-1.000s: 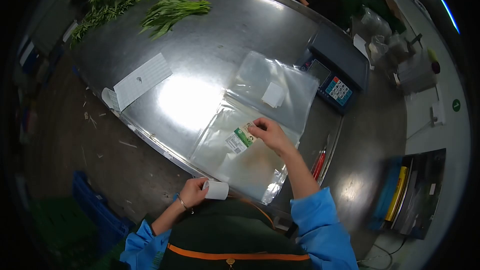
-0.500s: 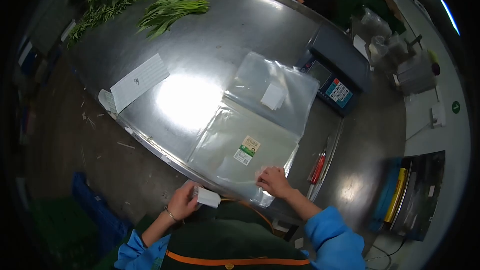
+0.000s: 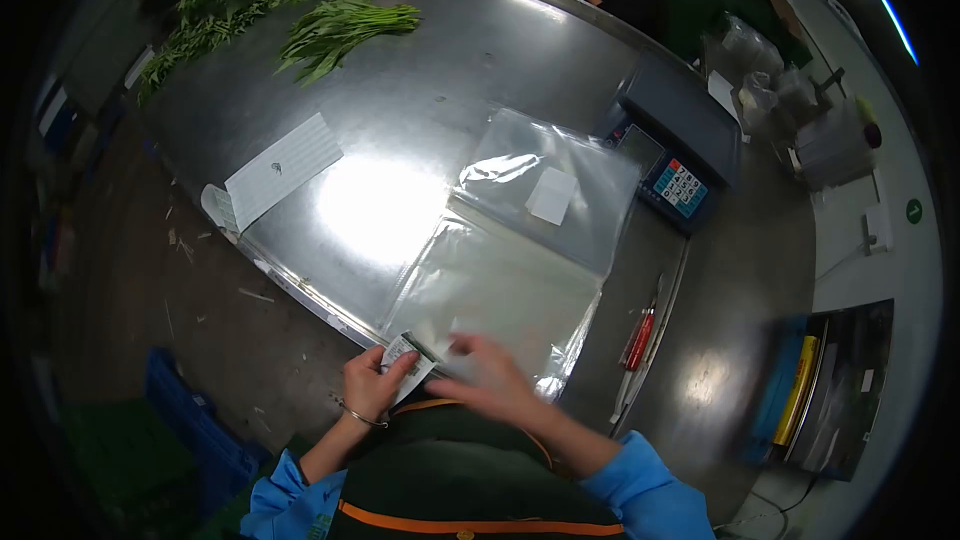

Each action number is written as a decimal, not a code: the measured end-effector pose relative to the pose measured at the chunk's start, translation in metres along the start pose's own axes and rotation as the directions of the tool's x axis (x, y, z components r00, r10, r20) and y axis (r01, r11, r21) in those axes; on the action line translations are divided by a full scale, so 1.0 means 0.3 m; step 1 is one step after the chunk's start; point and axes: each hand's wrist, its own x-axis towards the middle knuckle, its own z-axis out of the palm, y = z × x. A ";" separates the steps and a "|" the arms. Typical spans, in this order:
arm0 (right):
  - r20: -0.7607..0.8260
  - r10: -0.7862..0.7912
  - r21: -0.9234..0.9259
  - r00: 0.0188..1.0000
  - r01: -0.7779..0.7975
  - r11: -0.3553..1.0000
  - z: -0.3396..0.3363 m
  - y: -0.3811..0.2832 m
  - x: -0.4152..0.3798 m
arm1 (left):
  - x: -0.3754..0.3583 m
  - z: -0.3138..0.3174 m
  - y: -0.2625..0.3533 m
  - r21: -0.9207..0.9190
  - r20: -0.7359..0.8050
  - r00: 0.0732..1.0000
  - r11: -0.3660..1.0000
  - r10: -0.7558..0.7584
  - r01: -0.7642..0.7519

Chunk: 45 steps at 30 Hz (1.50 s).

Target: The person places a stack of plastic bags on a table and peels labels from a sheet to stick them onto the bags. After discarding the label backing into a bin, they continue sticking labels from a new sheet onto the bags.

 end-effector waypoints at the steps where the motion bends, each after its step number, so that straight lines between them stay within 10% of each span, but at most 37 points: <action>1: 0.008 0.145 -0.038 0.989 -0.144 0.989 0.023 -0.010 0.013 | 0.004 0.005 0.005 -0.017 -0.008 0.999 0.999 0.041 -0.041; 3: 0.033 0.424 -0.129 0.905 -0.417 0.900 0.027 -0.023 0.048 | -0.014 -0.030 -0.005 0.027 0.042 0.998 0.999 0.041 -0.042; 6: 0.004 0.420 -0.033 0.907 -0.420 0.907 -0.062 0.168 0.172 | -0.065 -0.111 -0.107 0.154 0.178 0.969 0.977 -0.172 0.145; 8: -0.048 0.394 -0.774 0.918 -0.284 0.566 -0.043 0.278 0.169 | -0.110 -0.146 -0.237 0.173 0.161 0.964 0.968 -0.211 0.183; 9: -0.044 0.388 -0.777 0.921 -0.275 0.566 -0.036 0.288 0.150 | -0.130 -0.161 -0.299 0.192 0.144 0.958 0.957 -0.246 0.217; 11: -0.283 0.065 -0.690 0.957 -0.251 0.679 -0.034 0.306 0.113 | -0.205 -0.173 -0.410 0.302 0.149 0.902 0.887 -0.405 0.348; 13: -0.176 -0.037 -0.696 0.984 -0.098 0.712 -0.085 0.336 0.070 | -0.262 -0.185 -0.515 0.444 0.153 0.806 0.769 -0.571 0.461; 15: -0.077 -0.152 -0.678 0.985 0.060 0.732 -0.073 0.352 0.035 | -0.278 -0.176 -0.595 0.509 0.375 0.526 0.644 -0.763 0.572; 17: 0.193 -0.226 -0.895 0.955 0.266 0.359 0.001 0.345 -0.007 | -0.282 -0.202 -0.538 0.526 0.395 0.547 0.670 -0.738 0.524; 19: 0.104 -0.196 -0.905 0.975 0.175 0.387 0.022 0.330 0.024 | -0.286 -0.227 -0.498 0.495 0.470 0.548 0.721 -0.692 0.485; 21: 0.026 -0.143 -0.901 0.989 0.085 0.425 0.033 0.310 0.016 | -0.299 -0.297 -0.374 0.476 0.380 0.669 0.755 -0.639 0.451; 23: 0.021 -0.159 -0.636 0.987 0.135 0.760 -0.030 0.295 -0.004 | -0.293 -0.438 -0.215 0.301 0.192 0.834 0.840 -0.518 0.452; 25: 0.235 0.035 -0.452 0.971 0.077 0.889 -0.105 0.240 -0.026 | -0.310 -0.616 -0.029 0.115 -0.124 0.927 0.923 -0.354 0.367; 28: 0.432 0.054 -0.745 0.901 0.322 0.584 -0.185 0.248 -0.100 | -0.435 -0.998 -0.011 0.223 -0.714 0.691 0.972 0.109 0.077; 31: 0.553 0.123 -0.610 0.824 0.300 0.734 -0.260 0.366 -0.057 | -0.480 -1.297 0.065 0.221 -0.858 0.442 0.964 0.263 -0.145; 35: 0.183 0.519 -0.340 0.835 -0.441 0.831 -0.360 0.355 0.083 | -0.393 -1.528 0.038 0.275 -0.833 0.451 0.947 0.321 -0.167; 36: -0.246 0.299 -0.293 0.922 -0.365 0.884 -0.405 0.345 0.150 | -0.373 -1.546 0.020 0.276 -0.814 0.490 0.950 0.311 -0.145; 37: -0.627 0.034 -0.286 0.778 -0.270 0.919 -0.419 0.329 0.204 | -0.359 -1.544 0.002 0.281 -0.787 0.542 0.953 0.294 -0.111; 39: -0.740 -0.481 -0.657 0.470 -0.354 0.665 -0.375 0.100 0.275 | -0.342 -1.530 -0.024 0.291 -0.731 0.632 0.955 0.257 -0.053; 40: -0.693 -0.226 -0.385 0.685 -0.086 0.919 -0.248 -0.073 0.273 | -0.340 -1.516 -0.040 0.294 -0.702 0.673 0.955 0.235 -0.027; 42: -0.373 -0.136 -0.125 0.918 0.095 0.988 0.185 -0.237 0.239 | -0.345 -1.496 -0.074 0.288 -0.634 0.749 0.957 0.193 -0.003; 45: 0.337 -0.372 -0.047 0.865 0.410 0.911 0.920 -0.429 0.094 | -0.386 -1.468 -0.076 0.309 -0.539 0.827 0.951 0.163 0.014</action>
